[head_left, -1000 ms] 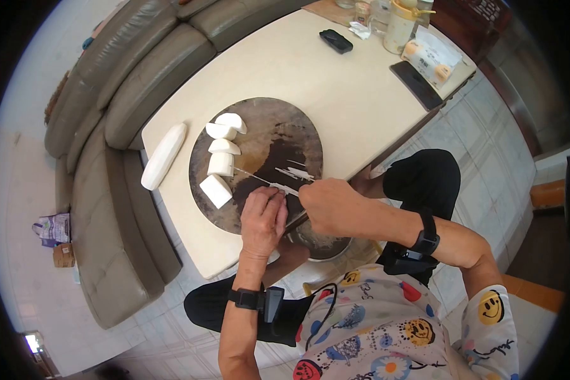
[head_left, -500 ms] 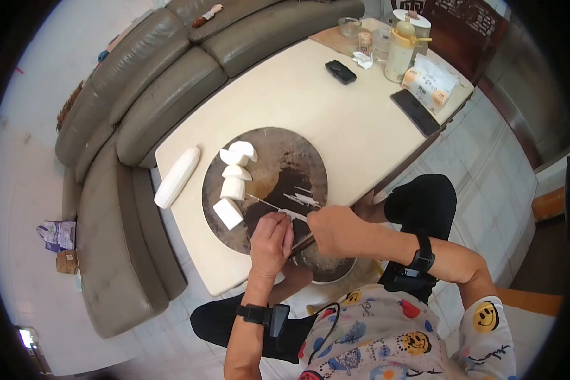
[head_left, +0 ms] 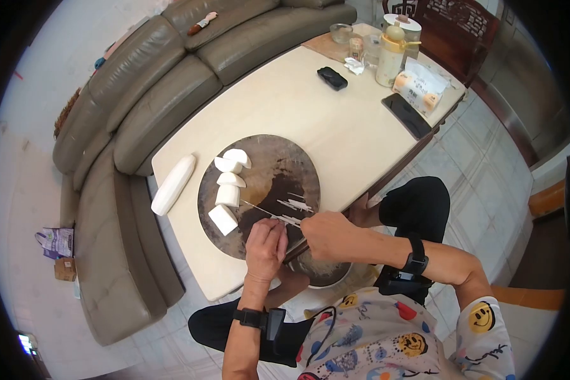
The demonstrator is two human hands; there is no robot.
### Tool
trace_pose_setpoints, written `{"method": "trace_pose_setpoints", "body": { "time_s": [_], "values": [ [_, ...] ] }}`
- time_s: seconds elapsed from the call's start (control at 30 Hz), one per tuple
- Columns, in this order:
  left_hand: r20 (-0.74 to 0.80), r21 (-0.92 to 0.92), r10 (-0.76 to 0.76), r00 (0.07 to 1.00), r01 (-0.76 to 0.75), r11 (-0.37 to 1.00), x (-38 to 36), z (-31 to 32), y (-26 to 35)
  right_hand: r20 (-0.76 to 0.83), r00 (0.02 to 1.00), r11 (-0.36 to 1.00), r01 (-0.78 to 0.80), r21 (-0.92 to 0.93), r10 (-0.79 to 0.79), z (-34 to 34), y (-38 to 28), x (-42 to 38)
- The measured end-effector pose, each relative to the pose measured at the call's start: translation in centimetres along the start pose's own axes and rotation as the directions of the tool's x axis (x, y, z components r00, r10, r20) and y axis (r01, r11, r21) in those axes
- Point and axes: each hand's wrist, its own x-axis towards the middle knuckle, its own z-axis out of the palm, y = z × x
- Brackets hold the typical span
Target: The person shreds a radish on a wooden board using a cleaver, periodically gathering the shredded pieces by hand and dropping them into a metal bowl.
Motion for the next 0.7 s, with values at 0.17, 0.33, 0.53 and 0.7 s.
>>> {"method": "trace_pose_setpoints", "body": {
  "time_s": [0.17,0.33,0.53,0.7],
  "values": [
    [-0.002,-0.014,-0.005,1.0,0.005,1.0,-0.1,-0.1,-0.1,0.014,1.0,1.0,-0.009,0.017,0.008,-0.3,-0.5,0.4],
    [-0.017,-0.02,0.003,1.0,-0.003,1.0,0.0,0.0,0.0,-0.053,0.999,0.999,0.004,0.039,-0.002,0.6,0.6,1.6],
    [-0.021,-0.035,-0.016,1.0,0.016,0.999,-0.2,0.2,-0.2,-0.014,1.0,1.0,-0.014,0.024,0.015,-0.3,0.8,0.7],
    [-0.016,-0.044,-0.03,0.999,0.029,0.999,0.0,0.2,-0.1,0.022,1.0,0.998,-0.006,0.055,0.005,0.0,1.0,0.4]
  ]
}}
